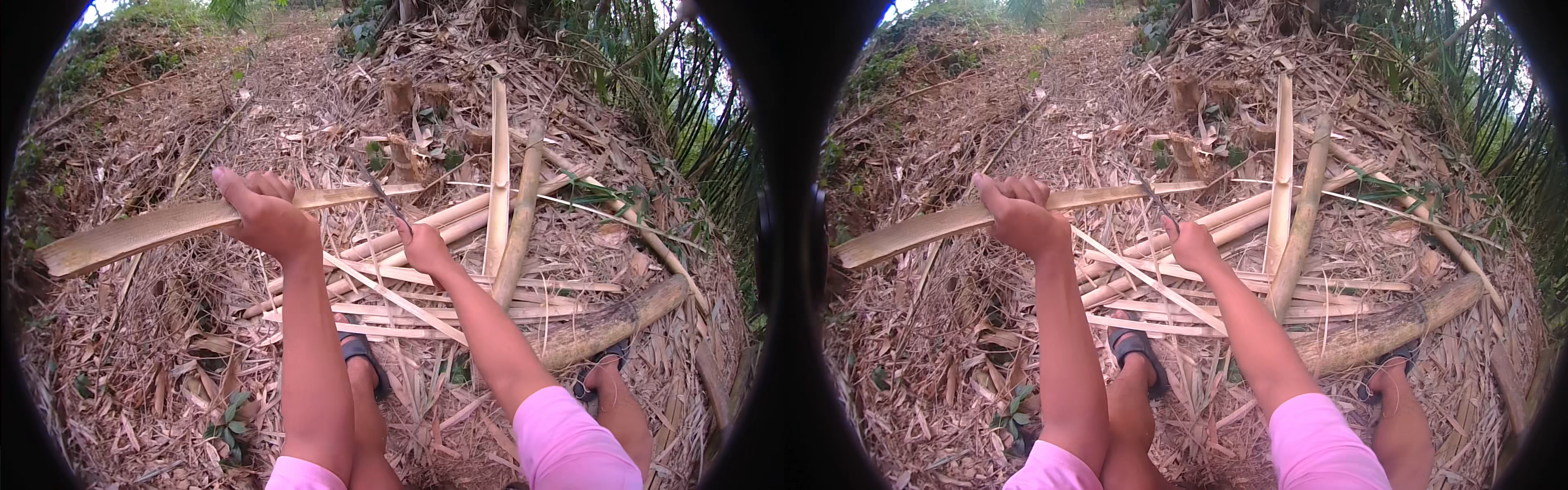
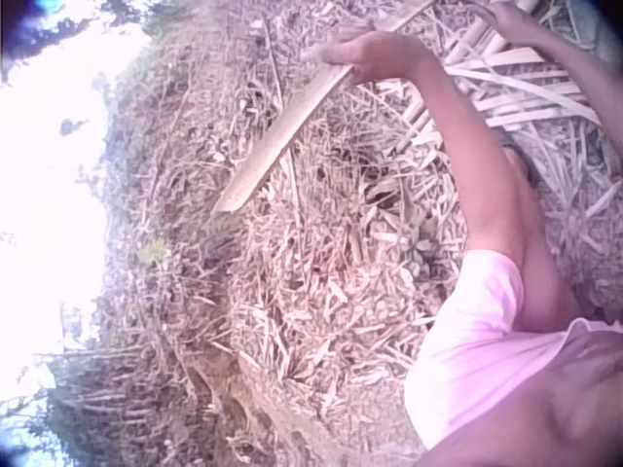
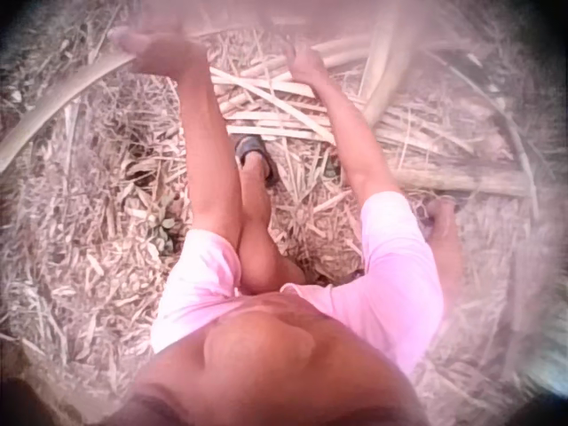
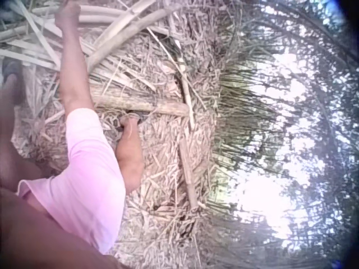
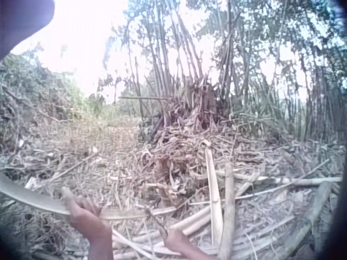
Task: The person uses a large knife to strip and split long sections of bamboo while sitting on the ground in an outdoor environment.
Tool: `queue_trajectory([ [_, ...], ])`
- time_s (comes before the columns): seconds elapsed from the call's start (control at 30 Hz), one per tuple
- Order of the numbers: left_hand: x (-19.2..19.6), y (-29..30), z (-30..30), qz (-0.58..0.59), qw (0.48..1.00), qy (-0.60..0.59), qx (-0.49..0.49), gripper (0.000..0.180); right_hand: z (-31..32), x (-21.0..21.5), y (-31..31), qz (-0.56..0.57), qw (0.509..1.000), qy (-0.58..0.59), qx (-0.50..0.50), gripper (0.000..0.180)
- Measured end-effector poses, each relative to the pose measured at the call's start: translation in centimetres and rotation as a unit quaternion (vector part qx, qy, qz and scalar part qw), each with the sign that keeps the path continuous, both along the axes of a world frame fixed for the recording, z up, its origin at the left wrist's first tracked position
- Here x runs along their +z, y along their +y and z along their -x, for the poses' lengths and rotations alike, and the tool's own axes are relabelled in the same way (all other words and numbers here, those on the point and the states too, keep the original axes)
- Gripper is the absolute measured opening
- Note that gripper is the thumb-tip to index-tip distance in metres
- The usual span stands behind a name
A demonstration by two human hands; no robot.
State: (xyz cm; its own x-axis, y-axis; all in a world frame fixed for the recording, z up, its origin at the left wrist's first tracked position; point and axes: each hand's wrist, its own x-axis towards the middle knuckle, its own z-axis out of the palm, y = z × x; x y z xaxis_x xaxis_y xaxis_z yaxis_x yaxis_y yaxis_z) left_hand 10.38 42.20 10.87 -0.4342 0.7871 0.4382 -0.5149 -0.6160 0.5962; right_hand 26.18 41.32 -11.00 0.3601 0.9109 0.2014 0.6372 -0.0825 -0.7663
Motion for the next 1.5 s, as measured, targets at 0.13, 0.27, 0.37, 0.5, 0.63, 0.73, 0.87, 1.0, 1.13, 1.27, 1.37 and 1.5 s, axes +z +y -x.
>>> queue_trajectory([
  [0.13, 0.5, -0.2, -0.3, -0.015, 0.999, -0.008, -0.029, 0.055, 0.1, 0.9, -0.2, 0.074, 0.969, 0.236, 0.014, 0.073],
  [0.27, 0.4, -0.4, -1.0, -0.035, 0.996, 0.009, -0.087, 0.052, -1.1, 2.5, -1.2, 0.136, 0.916, 0.376, 0.026, 0.074],
  [0.37, 0.9, -1.0, -2.4, -0.008, 0.999, -0.02, -0.035, 0.052, -0.8, 2.9, -1.5, 0.026, 0.994, 0.097, -0.033, 0.073],
  [0.5, 0.6, -0.4, -1.7, -0.011, 0.999, -0.033, -0.002, 0.048, 2.6, 12.2, -4.1, -0.22, 0.973, 0.072, 0.004, 0.059],
  [0.63, -0.1, 0.1, -1.3, -0.013, 0.999, -0.025, 0.019, 0.046, 3.1, 12.1, -5.2, -0.377, 0.923, 0.078, 0.012, 0.039],
  [0.73, -0.7, -1.1, -4.1, 0.006, 0.99, 0.027, 0.14, 0.044, -1.3, -2.0, -2.1, -0.187, 0.972, -0.128, -0.062, 0.043],
  [0.87, 0.7, -0.3, -1.5, 0.041, 0.997, 0.0, 0.072, 0.049, 1.5, -1.8, 0.4, -0.007, 0.997, -0.026, -0.072, 0.056],
  [1.0, 0.1, 0.4, 0.1, 0.011, 0.999, -0.022, -0.026, 0.051, -0.9, -1.1, -0.7, 0.074, 0.99, 0.11, 0.041, 0.067],
  [1.13, 0.1, 0.0, -0.8, -0.035, 0.997, 0.01, -0.065, 0.052, -2.3, 1.8, -2.3, 0.168, 0.904, 0.384, 0.082, 0.068],
  [1.27, 0.8, -0.8, -3.1, -0.019, 0.999, -0.016, -0.04, 0.052, -2.4, 2.4, -2.9, 0.058, 0.995, 0.085, -0.011, 0.067],
  [1.37, 0.8, -1.5, -3.9, -0.012, 1.0, -0.003, 0.011, 0.05, 1.5, 9.8, -5.4, -0.129, 0.991, 0.025, 0.007, 0.056],
  [1.5, 0.5, -1.5, -3.8, -0.015, 1.0, -0.001, 0.011, 0.047, 4.9, 13.0, -7.3, -0.345, 0.936, 0.068, 0.019, 0.053],
])
